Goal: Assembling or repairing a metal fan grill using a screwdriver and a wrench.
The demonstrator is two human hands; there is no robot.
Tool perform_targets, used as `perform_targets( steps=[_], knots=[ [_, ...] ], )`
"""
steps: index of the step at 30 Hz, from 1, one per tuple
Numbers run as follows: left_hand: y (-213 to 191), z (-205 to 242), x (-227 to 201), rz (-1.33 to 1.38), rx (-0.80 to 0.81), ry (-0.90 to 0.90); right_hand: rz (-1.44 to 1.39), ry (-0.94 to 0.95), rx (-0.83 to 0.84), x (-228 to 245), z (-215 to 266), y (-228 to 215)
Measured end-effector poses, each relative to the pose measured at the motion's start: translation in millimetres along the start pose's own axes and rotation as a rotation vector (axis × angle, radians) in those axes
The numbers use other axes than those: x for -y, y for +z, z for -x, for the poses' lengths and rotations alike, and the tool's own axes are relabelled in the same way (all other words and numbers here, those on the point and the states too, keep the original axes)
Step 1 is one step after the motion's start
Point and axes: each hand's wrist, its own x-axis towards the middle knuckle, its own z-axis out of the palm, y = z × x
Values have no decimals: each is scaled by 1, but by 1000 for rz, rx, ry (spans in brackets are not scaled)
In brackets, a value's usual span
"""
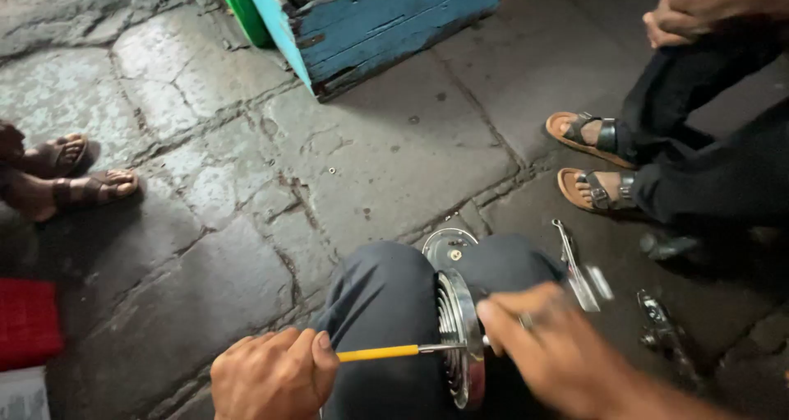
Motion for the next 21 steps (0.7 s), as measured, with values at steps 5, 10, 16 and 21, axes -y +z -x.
perform_targets(
  steps=[5, 10, 16, 21],
  knots=[
    [9, 9, 2, 20, 70, -78, 577, -613, -189, -63, 48, 56],
    [4, 6, 0, 32, 72, -34, 921, -609, -583, -99, 67, 98],
    [3, 2, -1, 25, -3, 40, 930, -662, -720, -106, 75, 78],
    [2, 6, -3, 13, 28, -17, 23, -182, -268, -35, 53, 4]
  ],
)
